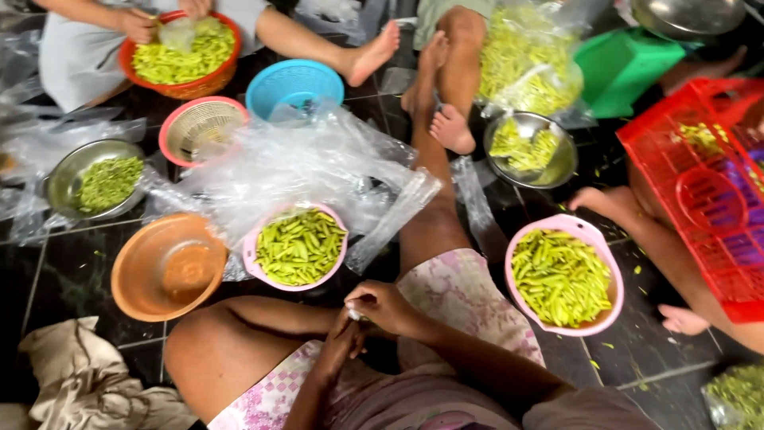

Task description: Sorting and packing green chilies into plastic bags using a small bowl for portioning

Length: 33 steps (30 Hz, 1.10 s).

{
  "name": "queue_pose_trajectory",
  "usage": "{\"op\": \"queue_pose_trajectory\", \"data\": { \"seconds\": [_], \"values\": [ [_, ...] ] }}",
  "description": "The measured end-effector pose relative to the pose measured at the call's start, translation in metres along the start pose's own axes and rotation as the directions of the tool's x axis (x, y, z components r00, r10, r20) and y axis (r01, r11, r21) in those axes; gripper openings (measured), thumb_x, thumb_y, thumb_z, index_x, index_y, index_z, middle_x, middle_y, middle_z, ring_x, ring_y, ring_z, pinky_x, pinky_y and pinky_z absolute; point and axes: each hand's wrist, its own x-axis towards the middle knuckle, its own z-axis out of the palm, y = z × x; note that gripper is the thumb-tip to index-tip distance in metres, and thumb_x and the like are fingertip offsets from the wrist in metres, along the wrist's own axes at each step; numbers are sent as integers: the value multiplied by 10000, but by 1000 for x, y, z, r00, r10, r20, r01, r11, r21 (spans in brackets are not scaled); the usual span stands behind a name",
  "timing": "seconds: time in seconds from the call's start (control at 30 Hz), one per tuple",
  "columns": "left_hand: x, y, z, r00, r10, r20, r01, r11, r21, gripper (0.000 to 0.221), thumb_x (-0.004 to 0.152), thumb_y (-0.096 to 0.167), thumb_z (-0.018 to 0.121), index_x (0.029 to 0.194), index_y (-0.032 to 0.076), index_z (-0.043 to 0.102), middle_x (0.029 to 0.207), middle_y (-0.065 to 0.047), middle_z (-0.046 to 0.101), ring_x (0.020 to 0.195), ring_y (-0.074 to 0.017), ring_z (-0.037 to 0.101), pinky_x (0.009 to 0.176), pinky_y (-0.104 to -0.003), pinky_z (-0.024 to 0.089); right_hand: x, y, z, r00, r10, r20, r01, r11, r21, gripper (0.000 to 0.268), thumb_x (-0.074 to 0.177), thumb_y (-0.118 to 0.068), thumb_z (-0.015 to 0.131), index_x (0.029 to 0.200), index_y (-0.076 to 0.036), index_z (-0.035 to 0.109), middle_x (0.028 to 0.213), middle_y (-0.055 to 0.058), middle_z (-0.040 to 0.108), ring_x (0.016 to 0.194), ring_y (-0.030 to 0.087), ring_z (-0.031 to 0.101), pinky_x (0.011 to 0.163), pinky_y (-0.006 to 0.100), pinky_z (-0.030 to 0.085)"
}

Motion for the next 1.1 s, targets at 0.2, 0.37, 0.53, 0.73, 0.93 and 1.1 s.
{"op": "queue_pose_trajectory", "data": {
  "seconds": [0.2,0.37,0.53,0.73,0.93,1.1],
  "values": [
    [21,-44,-19,1000,-10,29,11,1000,-28,254,1067,264,426,1005,72,580,561,-16,453,471,-111,358,581,-293,455,-8,-23,-7,998,38,52,-46,987,154,70,973,2,610,1013,17,665,823,97,680,611,152,667,571,248,519],
    [36,-78,-32,999,-36,29,36,999,14,250,1018,217,413,900,56,563,605,-50,508,504,-144,421,563,-289,448,1,-69,-45,997,20,-68,-19,1000,18,156,955,-15,641,1092,-41,711,980,70,721,814,132,658,740,262,538],
    [10,-30,-11,999,-24,-43,21,997,-76,243,1038,274,452,882,104,529,670,-29,473,577,-134,419,666,-318,463,6,-100,-48,995,-54,-81,71,972,226,145,965,-14,667,1102,-29,711,977,80,742,817,110,694,780,229,592],
    [-5,-15,-26,958,206,198,-155,957,-246,237,1038,304,468,916,110,531,572,47,411,482,-78,355,650,-292,472,14,-37,-24,969,-26,246,-2,993,116,688,992,-110,600,1579,-56,247,1252,212,660,1202,286,676,1082,379,559],
    [-12,-19,-41,929,269,256,-18,722,-692,51,1027,93,518,1018,65,559,1077,-90,663,510,-29,346,666,-281,446,-8,15,-13,783,211,585,-292,955,46,602,1032,-392,522,1517,-40,476,1371,72,617,1128,153,596,952,279,493],
    [-3,-15,-55,803,341,489,108,723,-682,88,1075,217,516,1082,193,432,576,72,336,471,-73,348,677,-206,451,-16,-4,-4,828,216,518,-392,883,259,795,850,-147,869,1517,-82,441,1471,158,443,1225,316,554,999,441,565]
  ]
}}
